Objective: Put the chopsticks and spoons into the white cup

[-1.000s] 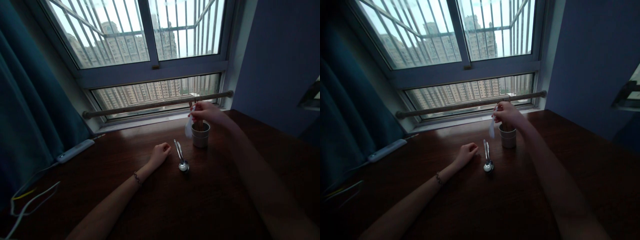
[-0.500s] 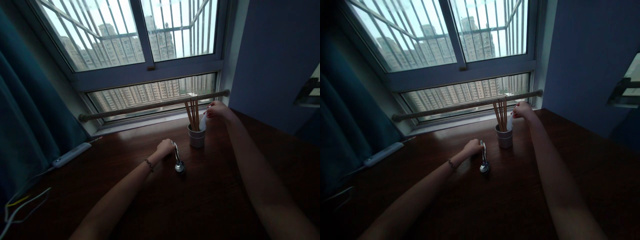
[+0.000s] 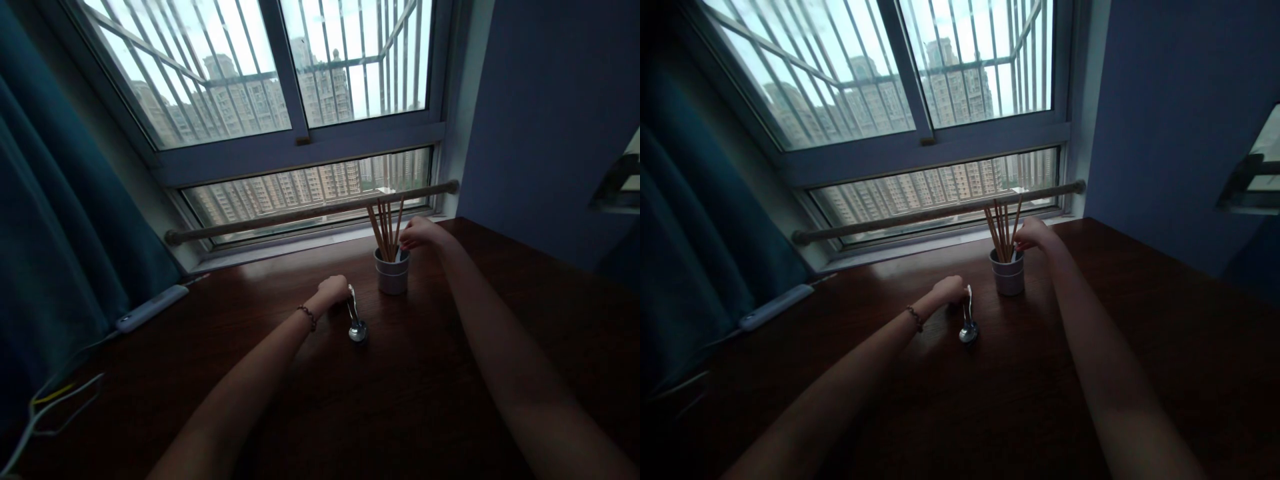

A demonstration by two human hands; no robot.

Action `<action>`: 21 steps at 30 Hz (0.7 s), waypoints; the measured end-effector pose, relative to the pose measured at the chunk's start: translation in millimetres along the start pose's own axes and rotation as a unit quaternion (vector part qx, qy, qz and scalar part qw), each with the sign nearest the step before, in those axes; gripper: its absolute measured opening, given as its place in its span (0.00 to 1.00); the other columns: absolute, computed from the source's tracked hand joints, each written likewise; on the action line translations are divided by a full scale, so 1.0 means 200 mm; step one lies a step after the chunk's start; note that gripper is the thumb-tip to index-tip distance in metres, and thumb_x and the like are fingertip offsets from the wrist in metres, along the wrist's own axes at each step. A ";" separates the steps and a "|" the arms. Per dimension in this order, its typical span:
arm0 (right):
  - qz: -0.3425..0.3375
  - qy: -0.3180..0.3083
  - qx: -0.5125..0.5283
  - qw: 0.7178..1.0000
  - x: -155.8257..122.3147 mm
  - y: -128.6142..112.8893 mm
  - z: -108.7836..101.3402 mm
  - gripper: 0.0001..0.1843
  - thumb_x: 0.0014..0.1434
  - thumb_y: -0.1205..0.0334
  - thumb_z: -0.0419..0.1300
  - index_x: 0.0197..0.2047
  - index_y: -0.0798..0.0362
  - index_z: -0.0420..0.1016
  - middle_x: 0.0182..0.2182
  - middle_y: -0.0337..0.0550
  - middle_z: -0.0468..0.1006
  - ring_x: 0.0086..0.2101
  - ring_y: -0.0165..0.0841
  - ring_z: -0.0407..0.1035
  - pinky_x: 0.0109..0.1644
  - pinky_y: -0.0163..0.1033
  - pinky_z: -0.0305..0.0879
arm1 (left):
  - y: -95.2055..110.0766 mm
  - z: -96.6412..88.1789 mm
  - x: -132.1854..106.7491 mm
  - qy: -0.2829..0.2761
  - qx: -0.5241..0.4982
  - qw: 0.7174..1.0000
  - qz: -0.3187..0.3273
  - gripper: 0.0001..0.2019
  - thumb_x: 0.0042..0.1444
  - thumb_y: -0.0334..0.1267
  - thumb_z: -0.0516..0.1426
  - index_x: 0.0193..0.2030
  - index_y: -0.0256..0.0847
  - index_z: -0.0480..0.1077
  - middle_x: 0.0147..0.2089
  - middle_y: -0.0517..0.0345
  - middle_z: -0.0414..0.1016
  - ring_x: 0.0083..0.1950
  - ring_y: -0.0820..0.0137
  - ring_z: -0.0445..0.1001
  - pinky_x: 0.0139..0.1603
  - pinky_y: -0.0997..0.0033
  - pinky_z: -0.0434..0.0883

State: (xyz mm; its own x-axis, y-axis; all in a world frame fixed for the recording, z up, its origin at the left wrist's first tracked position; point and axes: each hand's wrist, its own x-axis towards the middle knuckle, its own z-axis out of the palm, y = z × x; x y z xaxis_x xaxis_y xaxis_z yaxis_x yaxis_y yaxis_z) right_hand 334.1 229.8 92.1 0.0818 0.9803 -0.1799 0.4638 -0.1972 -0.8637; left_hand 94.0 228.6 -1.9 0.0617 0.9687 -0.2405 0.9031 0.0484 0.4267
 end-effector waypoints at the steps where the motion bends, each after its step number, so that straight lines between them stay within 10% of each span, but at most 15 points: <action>1: 0.002 0.000 -0.006 1.000 0.00 0.00 0.00 0.01 0.49 0.76 0.54 0.27 0.65 0.64 0.25 0.49 0.72 0.25 0.31 0.70 0.32 0.34 0.71 | 0.00 0.00 0.00 -0.005 -0.012 1.000 -0.006 0.11 0.57 0.42 0.55 0.38 0.33 0.68 0.36 0.55 0.70 0.37 0.72 0.70 0.38 0.68 0.71; 14: -0.032 0.031 -0.156 0.987 0.06 0.04 -0.04 0.10 0.46 0.68 0.62 0.33 0.66 0.73 0.26 0.50 0.72 0.24 0.29 0.66 0.23 0.30 0.60 | -0.11 -0.11 -0.02 -0.129 -0.104 0.985 -0.040 0.11 0.59 0.40 0.54 0.37 0.31 0.66 0.31 0.58 0.67 0.29 0.78 0.66 0.28 0.76 0.68; 21: -0.031 0.014 -0.159 0.987 0.03 0.02 -0.04 0.14 0.48 0.65 0.64 0.37 0.65 0.73 0.26 0.47 0.71 0.25 0.27 0.66 0.22 0.28 0.58 | -0.09 -0.41 -0.14 -0.106 -0.230 0.966 0.055 0.11 0.59 0.40 0.53 0.34 0.32 0.65 0.26 0.62 0.63 0.23 0.81 0.59 0.21 0.80 0.62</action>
State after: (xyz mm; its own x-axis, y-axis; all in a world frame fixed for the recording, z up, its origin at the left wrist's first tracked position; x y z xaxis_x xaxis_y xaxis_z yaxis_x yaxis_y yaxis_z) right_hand 344.2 234.6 91.4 0.0674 0.9911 -0.1150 0.7217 -0.1280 -0.6802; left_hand 41.6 219.8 69.0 0.2752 0.9052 -0.3239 0.6054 0.0985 0.7898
